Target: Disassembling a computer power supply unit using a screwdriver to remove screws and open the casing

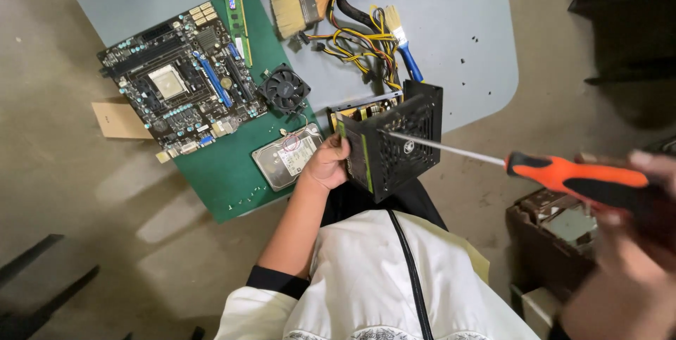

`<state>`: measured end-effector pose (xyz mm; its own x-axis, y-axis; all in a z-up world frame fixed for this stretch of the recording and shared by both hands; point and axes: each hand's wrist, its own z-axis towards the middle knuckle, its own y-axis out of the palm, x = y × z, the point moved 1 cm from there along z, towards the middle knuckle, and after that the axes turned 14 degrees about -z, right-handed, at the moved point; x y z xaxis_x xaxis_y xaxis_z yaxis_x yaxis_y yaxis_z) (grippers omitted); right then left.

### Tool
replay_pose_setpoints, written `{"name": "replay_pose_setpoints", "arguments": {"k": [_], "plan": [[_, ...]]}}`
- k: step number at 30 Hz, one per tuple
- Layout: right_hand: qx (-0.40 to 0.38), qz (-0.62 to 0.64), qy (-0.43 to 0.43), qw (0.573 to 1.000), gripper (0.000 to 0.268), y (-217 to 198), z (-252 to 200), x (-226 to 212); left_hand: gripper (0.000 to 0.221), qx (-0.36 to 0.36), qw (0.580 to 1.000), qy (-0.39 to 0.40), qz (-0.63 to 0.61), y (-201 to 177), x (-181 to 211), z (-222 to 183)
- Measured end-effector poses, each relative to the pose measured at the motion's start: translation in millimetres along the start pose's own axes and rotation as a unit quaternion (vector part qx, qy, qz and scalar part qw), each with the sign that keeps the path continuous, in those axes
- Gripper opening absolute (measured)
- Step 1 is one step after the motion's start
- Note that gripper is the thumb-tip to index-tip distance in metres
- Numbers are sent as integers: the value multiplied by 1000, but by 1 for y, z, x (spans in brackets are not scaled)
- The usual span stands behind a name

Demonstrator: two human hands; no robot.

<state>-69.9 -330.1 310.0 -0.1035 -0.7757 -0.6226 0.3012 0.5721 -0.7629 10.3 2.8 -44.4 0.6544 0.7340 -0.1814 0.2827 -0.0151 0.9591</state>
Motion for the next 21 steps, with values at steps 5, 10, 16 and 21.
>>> {"name": "replay_pose_setpoints", "arguments": {"k": [5, 10, 16, 21], "plan": [[-133, -125, 57, 982, 78, -66, -4, 33, 21, 49, 999, -21, -12, -10, -13, 5], [-243, -344, 92, 902, 83, -40, 52, -23, 26, 76, 997, 13, -21, -25, -13, 10], [-152, -177, -184, 955, 74, -32, 71, -60, 33, 98, 995, 6, -31, -14, -16, 14], [-197, -228, -200, 932, 50, -45, 90, -53, 29, 90, 996, 26, -8, -14, -16, 16]]}}
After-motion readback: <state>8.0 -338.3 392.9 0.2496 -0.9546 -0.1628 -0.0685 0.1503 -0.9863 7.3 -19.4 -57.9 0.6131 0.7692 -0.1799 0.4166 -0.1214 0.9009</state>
